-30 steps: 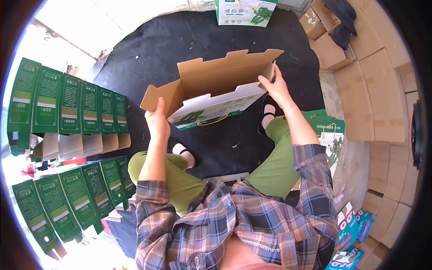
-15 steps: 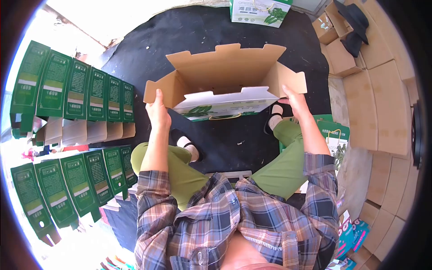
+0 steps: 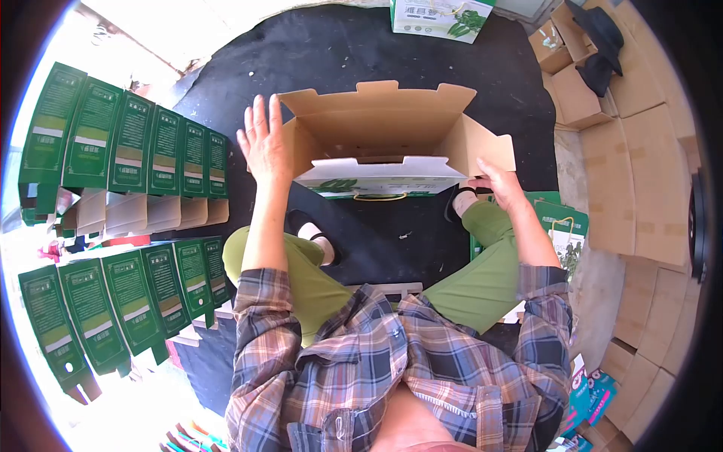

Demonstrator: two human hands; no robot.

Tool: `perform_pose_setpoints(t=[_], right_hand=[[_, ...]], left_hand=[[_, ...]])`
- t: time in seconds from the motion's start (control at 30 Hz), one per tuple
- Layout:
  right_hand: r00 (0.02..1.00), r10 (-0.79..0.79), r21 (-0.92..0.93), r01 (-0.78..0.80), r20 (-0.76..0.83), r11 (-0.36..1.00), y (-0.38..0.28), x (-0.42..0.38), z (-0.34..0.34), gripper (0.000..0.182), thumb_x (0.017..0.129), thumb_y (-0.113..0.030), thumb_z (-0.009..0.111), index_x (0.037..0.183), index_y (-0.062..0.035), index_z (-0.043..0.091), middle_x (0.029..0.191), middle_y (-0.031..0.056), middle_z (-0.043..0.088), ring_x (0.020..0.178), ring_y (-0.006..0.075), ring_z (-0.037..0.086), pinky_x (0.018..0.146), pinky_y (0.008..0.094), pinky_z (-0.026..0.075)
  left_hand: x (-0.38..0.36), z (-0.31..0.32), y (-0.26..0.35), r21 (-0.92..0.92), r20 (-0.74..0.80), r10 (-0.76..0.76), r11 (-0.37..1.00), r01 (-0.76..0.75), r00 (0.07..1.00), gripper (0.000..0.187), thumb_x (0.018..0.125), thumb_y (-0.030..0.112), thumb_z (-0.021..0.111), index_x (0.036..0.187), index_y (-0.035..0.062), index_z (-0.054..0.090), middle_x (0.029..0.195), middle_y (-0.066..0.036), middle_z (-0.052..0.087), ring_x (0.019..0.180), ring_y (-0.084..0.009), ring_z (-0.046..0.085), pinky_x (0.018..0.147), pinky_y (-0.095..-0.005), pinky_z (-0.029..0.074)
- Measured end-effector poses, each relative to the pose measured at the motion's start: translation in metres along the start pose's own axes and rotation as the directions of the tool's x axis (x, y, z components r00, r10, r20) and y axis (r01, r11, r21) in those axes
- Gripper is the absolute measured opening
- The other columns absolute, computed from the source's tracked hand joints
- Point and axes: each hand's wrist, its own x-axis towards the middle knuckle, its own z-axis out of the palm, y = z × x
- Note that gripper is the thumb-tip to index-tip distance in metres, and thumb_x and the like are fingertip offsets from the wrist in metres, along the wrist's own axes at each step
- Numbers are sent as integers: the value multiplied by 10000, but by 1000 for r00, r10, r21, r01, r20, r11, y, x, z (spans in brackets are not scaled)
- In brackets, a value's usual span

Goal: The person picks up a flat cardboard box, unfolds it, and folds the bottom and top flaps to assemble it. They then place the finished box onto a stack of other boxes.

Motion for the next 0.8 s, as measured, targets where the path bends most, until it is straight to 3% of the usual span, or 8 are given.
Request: perform_pose_setpoints(t=[0.17,0.23,0.3,0.37,0.6,0.67,0.7,0.8], right_hand=[[999,49,-7,-49,22,999,5,-8,-8,423,885,-259,622,1210,-6,524,1114,132,601,955,246,618,770,368,544],[999,48,-15,-48,11,999,5,-6,-11,426,886,-263,619,1213,-7,524,1117,133,602,955,247,619,777,366,542],[999,53,-14,-54,-4,998,9,-9,-10,430,887,-268,617,1216,-7,524,1119,133,603,956,247,619,785,363,540],[997,50,-18,-52,-57,999,1,-11,-6,443,881,-285,626,1222,-19,527,1121,130,605,944,248,624,795,361,531],[996,90,-201,-93,-24,975,-4,-10,-6,583,833,-350,683,1287,-38,494,1177,107,583,1025,242,590,830,343,499],[952,-204,-225,255,230,940,-25,-21,8,673,817,-383,694,1352,-55,450,1360,133,460,1207,274,489,931,347,449],[952,-199,-230,253,233,940,-27,-21,10,673,817,-383,694,1352,-55,450,1360,133,460,1207,274,489,931,347,449],[923,-244,-348,342,297,873,-29,-10,11,619,857,-349,648,1375,-79,444,1551,133,114,1373,300,291,1082,396,295]], left_hand=[[8,-5,17,-270,-74,156,948,-171,985,738,745,95,692,1403,182,371,1428,-65,371,1338,-286,329,1086,-506,246],[7,-6,14,-305,-9,288,911,-277,958,659,720,106,723,1329,173,479,1273,-65,507,1231,-273,445,1063,-500,281],[2,10,2,-411,28,381,847,-336,924,348,719,82,707,1060,146,672,907,-56,609,966,-267,559,1002,-447,359],[-6,8,0,-574,201,408,785,-230,890,293,705,96,716,996,128,698,876,-67,611,962,-268,559,997,-426,368],[-18,0,-1,-443,359,454,852,-279,815,401,652,185,775,1038,120,690,929,-72,624,986,-270,559,1036,-432,343],[-19,0,-1,-444,360,467,847,-292,808,466,637,222,790,1077,125,674,953,-71,627,1011,-261,559,1078,-437,304],[-20,-2,0,-447,362,463,848,-285,809,466,637,222,790,1077,125,674,953,-71,627,1011,-261,559,1078,-437,304],[-20,-6,3,-416,384,464,859,-299,799,507,634,237,794,1109,128,656,968,-70,625,1021,-252,565,1100,-442,278]])
